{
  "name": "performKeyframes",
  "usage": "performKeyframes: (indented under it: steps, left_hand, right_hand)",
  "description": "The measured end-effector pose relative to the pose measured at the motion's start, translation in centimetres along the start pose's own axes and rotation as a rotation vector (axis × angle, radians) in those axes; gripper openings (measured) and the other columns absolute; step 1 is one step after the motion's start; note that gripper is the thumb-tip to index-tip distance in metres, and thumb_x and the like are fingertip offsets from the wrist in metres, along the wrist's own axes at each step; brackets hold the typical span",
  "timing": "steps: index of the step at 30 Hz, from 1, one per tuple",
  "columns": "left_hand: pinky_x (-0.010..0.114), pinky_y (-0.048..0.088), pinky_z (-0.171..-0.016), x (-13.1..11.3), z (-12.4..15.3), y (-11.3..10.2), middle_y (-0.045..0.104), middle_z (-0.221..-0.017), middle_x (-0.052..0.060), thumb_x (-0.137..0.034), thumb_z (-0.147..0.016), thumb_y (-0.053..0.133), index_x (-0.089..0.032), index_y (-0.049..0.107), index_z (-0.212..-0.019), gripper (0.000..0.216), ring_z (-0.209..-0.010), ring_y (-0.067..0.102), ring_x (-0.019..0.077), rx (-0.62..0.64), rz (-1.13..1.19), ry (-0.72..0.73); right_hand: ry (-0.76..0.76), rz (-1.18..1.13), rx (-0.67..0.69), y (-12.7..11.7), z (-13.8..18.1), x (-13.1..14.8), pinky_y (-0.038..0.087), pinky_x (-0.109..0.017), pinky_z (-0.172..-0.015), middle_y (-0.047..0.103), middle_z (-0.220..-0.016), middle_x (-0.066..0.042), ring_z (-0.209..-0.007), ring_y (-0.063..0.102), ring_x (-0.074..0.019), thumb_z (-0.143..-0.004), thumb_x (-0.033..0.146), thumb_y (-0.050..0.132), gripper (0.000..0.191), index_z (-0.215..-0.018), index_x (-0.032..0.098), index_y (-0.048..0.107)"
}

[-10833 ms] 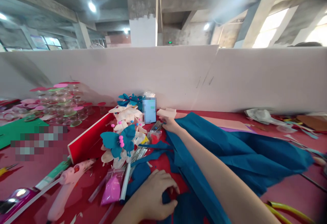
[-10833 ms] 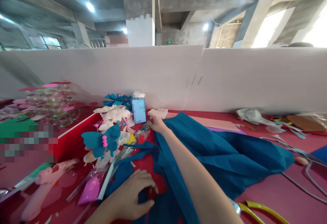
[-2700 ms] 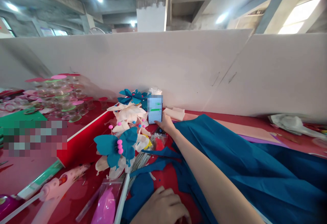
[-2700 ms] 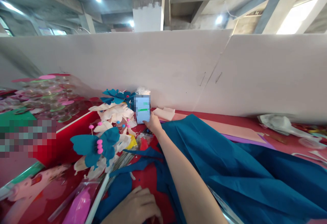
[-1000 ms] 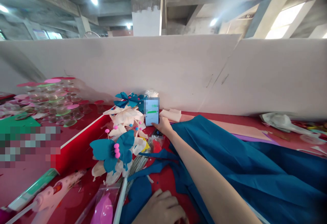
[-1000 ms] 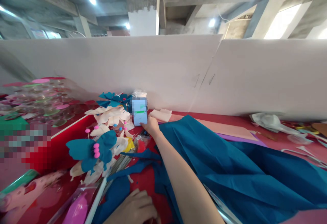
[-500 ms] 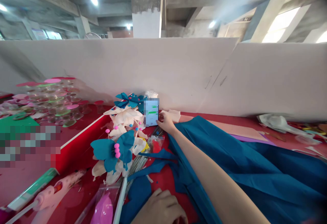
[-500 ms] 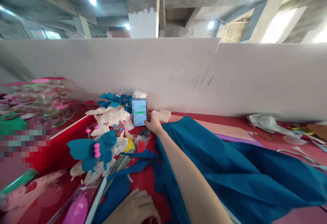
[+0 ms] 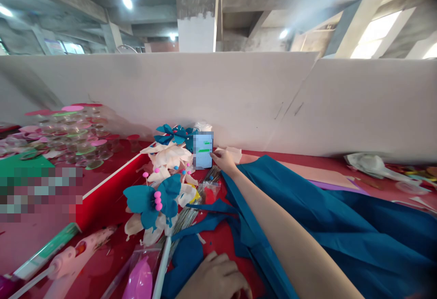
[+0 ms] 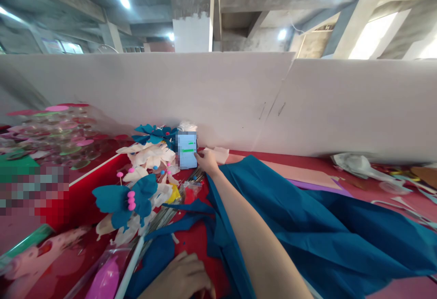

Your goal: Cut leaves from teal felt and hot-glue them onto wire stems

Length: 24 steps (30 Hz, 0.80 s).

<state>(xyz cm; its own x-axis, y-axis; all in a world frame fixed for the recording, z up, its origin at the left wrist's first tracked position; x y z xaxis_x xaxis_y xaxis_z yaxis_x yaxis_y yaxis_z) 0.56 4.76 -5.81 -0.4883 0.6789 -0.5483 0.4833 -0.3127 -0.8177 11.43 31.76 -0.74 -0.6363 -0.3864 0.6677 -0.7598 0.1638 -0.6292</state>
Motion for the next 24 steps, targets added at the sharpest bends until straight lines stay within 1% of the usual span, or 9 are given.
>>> performKeyframes:
  steps: [3, 5, 8, 11, 13, 16, 19, 22, 24]
  left_hand:
    - [0.033, 0.048, -0.078, 1.0, -1.0, 0.9, 0.066, -0.096, 0.003, -0.030, -0.088, 0.057, -0.024, 0.065, -0.098, 0.014, -0.087, 0.060, 0.0183, 0.028, -0.013, 0.005]
    - [0.029, 0.044, -0.075, 1.4, -1.4, 1.3, 0.067, -0.085, 0.001, -0.029, -0.087, 0.058, -0.027, 0.067, -0.089, 0.009, -0.084, 0.059, 0.0174, 0.042, -0.022, 0.005]
    - [0.027, 0.039, -0.076, 1.5, -1.4, 1.2, 0.068, -0.085, -0.001, -0.030, -0.088, 0.056, -0.028, 0.066, -0.091, 0.011, -0.083, 0.058, 0.0154, 0.054, -0.034, 0.002]
    - [0.028, 0.036, -0.082, 0.8, -0.9, 0.3, 0.067, -0.087, -0.002, -0.039, -0.082, 0.062, -0.027, 0.064, -0.095, 0.017, -0.083, 0.057, 0.0149, 0.071, -0.034, -0.019]
    - [0.028, 0.036, -0.083, 0.1, -0.7, -0.4, 0.067, -0.089, -0.002, -0.038, -0.077, 0.066, -0.026, 0.063, -0.095, 0.022, -0.084, 0.057, 0.0155, 0.075, -0.019, -0.032]
    - [0.027, 0.038, -0.083, -1.1, -0.4, -1.5, 0.065, -0.088, -0.002, -0.027, -0.072, 0.067, -0.025, 0.061, -0.095, 0.023, -0.084, 0.056, 0.0156, 0.042, 0.026, -0.053]
    - [0.030, 0.038, -0.088, -2.2, 0.0, -2.1, 0.063, -0.087, -0.002, -0.021, -0.071, 0.065, -0.025, 0.060, -0.092, 0.022, -0.085, 0.056, 0.0156, -0.022, 0.059, -0.092]
    - [0.034, 0.036, -0.094, -2.8, 0.3, -2.4, 0.062, -0.087, -0.001, -0.020, -0.072, 0.062, -0.025, 0.061, -0.092, 0.021, -0.089, 0.055, 0.0173, -0.066, 0.042, -0.093]
    - [0.034, 0.037, -0.094, -2.9, 0.3, -2.6, 0.062, -0.088, 0.001, -0.020, -0.073, 0.061, -0.023, 0.061, -0.093, 0.021, -0.090, 0.055, 0.0182, -0.065, 0.013, -0.069]
  right_hand:
    - [0.002, 0.020, -0.016, 0.1, -0.1, 0.0, 0.050, -0.026, -0.075, 0.073, -0.082, -0.005, -0.080, 0.066, -0.0197, -0.084, 0.028, 0.051, 0.023, -0.082, 0.016, 0.071]
    - [0.007, 0.032, -0.015, 0.2, -0.2, -0.3, 0.050, -0.025, -0.073, 0.073, -0.087, -0.006, -0.080, 0.066, -0.0184, -0.084, 0.023, 0.050, 0.023, -0.089, 0.014, 0.070]
    - [0.005, 0.065, 0.014, -0.1, 0.3, -0.9, 0.050, -0.024, -0.070, 0.072, -0.087, -0.006, -0.077, 0.066, -0.0169, -0.076, 0.012, 0.051, 0.025, -0.093, 0.013, 0.069]
    - [-0.017, 0.122, 0.071, -1.1, 1.8, -1.2, 0.049, -0.024, -0.068, 0.071, -0.077, -0.003, -0.073, 0.065, -0.0175, -0.069, 0.006, 0.052, 0.025, -0.082, 0.015, 0.071]
    - [-0.035, 0.166, 0.110, -2.4, 3.4, -0.8, 0.048, -0.024, -0.065, 0.070, -0.072, -0.003, -0.070, 0.064, -0.0180, -0.068, 0.005, 0.051, 0.024, -0.078, 0.015, 0.071]
    - [-0.063, 0.239, 0.161, -5.1, 6.6, 0.8, 0.046, -0.024, -0.065, 0.070, -0.074, -0.006, -0.071, 0.064, -0.0194, -0.070, 0.006, 0.050, 0.025, -0.080, 0.016, 0.071]
    - [-0.099, 0.308, 0.247, -8.2, 11.1, 3.5, 0.044, -0.024, -0.063, 0.070, -0.076, -0.006, -0.071, 0.065, -0.0208, -0.071, 0.007, 0.052, 0.023, -0.080, 0.018, 0.070]
    - [-0.165, 0.434, 0.346, -10.7, 17.5, 6.3, 0.045, -0.027, -0.062, 0.070, -0.079, -0.008, -0.073, 0.065, -0.0228, -0.077, 0.011, 0.048, 0.023, -0.082, 0.020, 0.068]
    - [-0.214, 0.505, 0.386, -11.5, 22.5, 7.4, 0.049, -0.030, -0.066, 0.070, -0.085, -0.009, -0.079, 0.065, -0.0233, -0.081, 0.011, 0.044, 0.027, -0.089, 0.022, 0.068]
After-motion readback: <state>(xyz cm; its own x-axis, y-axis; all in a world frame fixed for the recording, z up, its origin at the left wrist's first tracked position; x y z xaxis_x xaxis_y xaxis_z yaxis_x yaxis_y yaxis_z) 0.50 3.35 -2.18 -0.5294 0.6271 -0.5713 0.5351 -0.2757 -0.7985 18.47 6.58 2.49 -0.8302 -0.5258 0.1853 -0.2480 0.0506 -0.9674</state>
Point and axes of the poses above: each hand's wrist, its own z-axis away from the middle knuckle, its own y-axis out of the palm, x = y × z, the point moved 1 cm from there along -z, towards the middle knuckle
